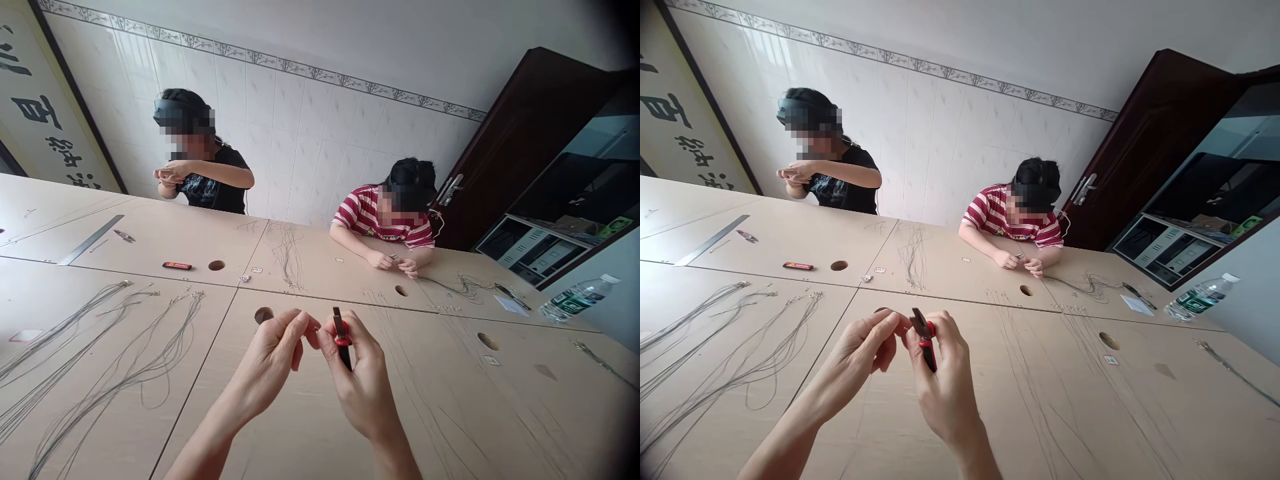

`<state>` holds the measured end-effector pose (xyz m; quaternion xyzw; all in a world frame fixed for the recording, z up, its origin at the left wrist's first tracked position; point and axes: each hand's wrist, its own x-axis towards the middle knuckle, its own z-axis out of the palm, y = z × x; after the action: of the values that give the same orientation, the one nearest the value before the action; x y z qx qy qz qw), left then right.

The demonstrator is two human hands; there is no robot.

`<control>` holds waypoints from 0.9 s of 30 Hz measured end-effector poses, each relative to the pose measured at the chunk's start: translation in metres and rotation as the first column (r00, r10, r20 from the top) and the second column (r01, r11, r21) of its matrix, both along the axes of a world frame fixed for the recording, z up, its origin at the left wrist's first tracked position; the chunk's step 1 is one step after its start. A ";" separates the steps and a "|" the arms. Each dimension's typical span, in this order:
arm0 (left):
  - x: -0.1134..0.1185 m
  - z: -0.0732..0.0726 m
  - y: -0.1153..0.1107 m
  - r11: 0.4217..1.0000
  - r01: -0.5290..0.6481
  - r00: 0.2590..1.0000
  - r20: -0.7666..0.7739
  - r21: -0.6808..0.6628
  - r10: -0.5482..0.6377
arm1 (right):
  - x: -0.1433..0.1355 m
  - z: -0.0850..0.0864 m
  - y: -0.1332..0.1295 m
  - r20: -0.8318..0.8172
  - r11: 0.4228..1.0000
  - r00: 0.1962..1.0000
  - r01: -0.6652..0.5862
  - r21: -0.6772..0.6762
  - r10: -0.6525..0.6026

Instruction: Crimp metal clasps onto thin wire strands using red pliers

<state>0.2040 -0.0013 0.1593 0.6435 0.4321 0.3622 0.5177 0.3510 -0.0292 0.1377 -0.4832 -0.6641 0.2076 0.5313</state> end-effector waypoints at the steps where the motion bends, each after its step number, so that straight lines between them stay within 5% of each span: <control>1: 0.000 0.001 0.000 1.000 0.002 1.000 0.010 -0.006 -0.002 | 0.000 0.000 0.000 0.001 1.000 1.000 -0.002 0.000 0.002; 27: -0.002 -0.002 -0.001 0.999 0.012 0.999 0.037 0.033 -0.013 | 0.001 0.003 0.001 0.040 0.999 0.999 0.038 -0.007 -0.038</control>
<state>0.2017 -0.0025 0.1568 0.6477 0.4123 0.3779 0.5174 0.3517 -0.0282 0.1411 -0.5017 -0.6645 0.1906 0.5200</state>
